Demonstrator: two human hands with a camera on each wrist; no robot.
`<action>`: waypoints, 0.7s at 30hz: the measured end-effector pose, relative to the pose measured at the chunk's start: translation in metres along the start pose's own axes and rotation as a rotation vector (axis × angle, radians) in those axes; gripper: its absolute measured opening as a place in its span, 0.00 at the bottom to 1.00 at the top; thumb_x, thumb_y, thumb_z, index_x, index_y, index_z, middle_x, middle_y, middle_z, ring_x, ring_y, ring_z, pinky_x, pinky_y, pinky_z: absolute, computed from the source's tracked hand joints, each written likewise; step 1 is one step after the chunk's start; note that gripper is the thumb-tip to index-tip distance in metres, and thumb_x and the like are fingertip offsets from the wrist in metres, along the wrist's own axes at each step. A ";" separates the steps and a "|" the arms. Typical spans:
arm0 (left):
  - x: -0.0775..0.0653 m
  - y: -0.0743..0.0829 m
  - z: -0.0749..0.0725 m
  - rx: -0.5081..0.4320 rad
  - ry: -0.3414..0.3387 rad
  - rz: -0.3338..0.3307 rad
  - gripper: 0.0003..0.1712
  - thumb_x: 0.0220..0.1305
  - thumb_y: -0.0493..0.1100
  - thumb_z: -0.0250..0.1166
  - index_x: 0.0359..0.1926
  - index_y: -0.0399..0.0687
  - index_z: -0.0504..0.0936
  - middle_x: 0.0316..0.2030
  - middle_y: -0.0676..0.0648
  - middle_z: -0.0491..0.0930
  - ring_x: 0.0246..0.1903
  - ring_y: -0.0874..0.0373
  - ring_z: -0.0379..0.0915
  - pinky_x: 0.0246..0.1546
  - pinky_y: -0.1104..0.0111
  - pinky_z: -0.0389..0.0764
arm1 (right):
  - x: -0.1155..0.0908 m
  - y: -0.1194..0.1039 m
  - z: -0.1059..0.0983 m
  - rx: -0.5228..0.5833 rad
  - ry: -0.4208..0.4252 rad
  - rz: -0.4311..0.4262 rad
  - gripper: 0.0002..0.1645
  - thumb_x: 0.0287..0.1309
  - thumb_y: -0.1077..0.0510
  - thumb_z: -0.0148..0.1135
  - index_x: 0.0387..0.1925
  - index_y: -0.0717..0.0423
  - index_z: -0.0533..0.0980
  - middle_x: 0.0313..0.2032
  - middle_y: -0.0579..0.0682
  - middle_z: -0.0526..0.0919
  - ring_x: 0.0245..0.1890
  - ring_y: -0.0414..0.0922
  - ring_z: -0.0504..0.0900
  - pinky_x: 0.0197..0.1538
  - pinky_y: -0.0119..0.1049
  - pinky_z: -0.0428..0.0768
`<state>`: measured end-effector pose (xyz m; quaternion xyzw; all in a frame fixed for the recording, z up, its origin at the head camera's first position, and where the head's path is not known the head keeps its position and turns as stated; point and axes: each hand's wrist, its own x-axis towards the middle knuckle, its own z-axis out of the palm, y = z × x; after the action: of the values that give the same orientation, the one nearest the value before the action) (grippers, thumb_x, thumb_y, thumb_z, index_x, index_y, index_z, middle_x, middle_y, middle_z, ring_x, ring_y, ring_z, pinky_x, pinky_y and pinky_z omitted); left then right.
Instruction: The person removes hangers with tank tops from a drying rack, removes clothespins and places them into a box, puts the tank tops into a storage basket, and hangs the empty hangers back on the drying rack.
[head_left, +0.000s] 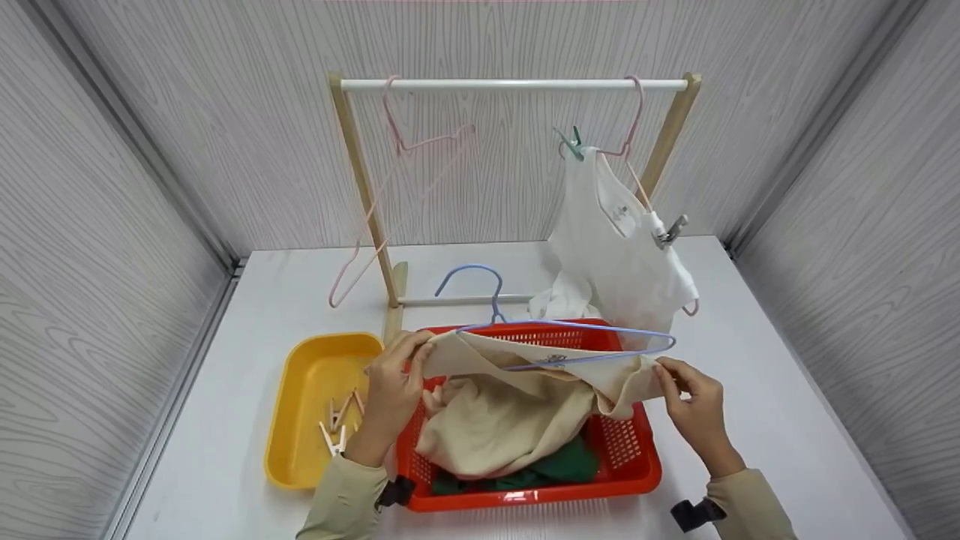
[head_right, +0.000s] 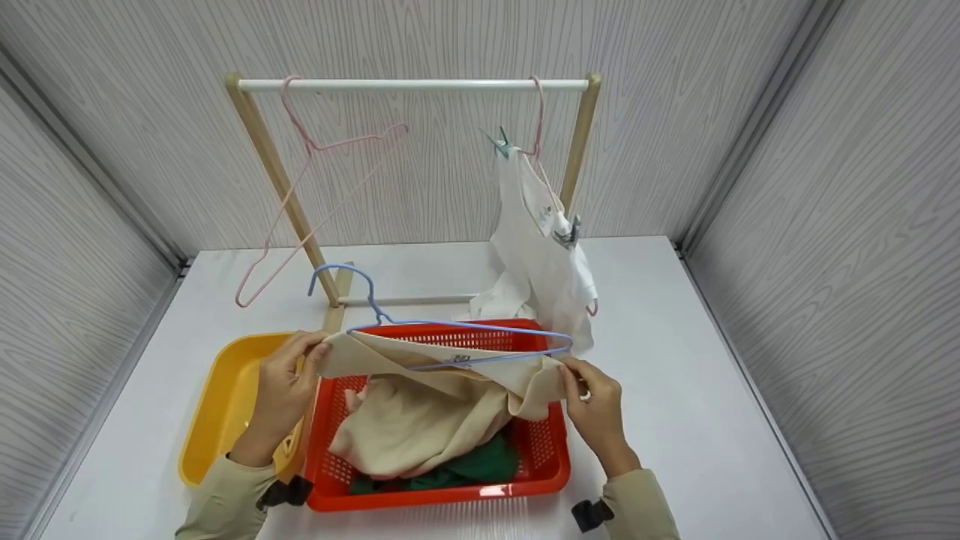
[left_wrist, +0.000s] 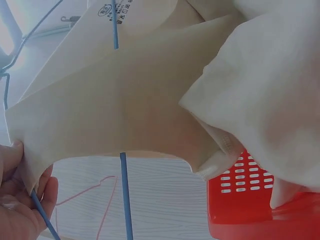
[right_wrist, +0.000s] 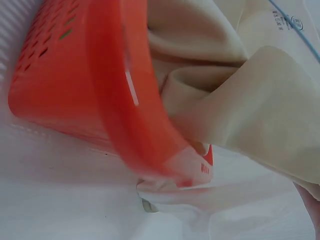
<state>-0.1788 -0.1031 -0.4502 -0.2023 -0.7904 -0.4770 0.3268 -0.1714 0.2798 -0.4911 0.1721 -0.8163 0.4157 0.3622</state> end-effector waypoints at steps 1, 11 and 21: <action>0.000 0.000 0.001 0.000 0.002 -0.001 0.07 0.61 0.30 0.63 0.40 0.36 0.83 0.33 0.43 0.83 0.32 0.55 0.79 0.41 0.83 0.79 | -0.001 -0.001 0.001 0.009 -0.016 -0.005 0.12 0.41 0.84 0.62 0.29 0.73 0.80 0.23 0.64 0.83 0.26 0.19 0.71 0.28 0.12 0.72; -0.001 0.001 0.006 0.027 0.023 -0.035 0.06 0.61 0.32 0.63 0.39 0.37 0.83 0.32 0.44 0.83 0.31 0.57 0.78 0.38 0.81 0.77 | -0.013 -0.032 0.019 0.173 -0.237 -0.059 0.18 0.36 0.86 0.62 0.32 0.69 0.80 0.24 0.60 0.82 0.20 0.33 0.70 0.26 0.16 0.72; 0.000 0.000 0.008 0.049 0.029 -0.046 0.05 0.63 0.32 0.62 0.38 0.38 0.83 0.31 0.44 0.83 0.30 0.56 0.78 0.35 0.76 0.78 | -0.031 -0.048 0.041 0.217 -0.567 -0.128 0.15 0.51 0.72 0.64 0.40 0.55 0.82 0.37 0.53 0.88 0.37 0.42 0.85 0.49 0.16 0.78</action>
<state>-0.1815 -0.0958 -0.4530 -0.1689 -0.8014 -0.4679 0.3321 -0.1415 0.2176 -0.5034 0.3699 -0.8232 0.4122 0.1249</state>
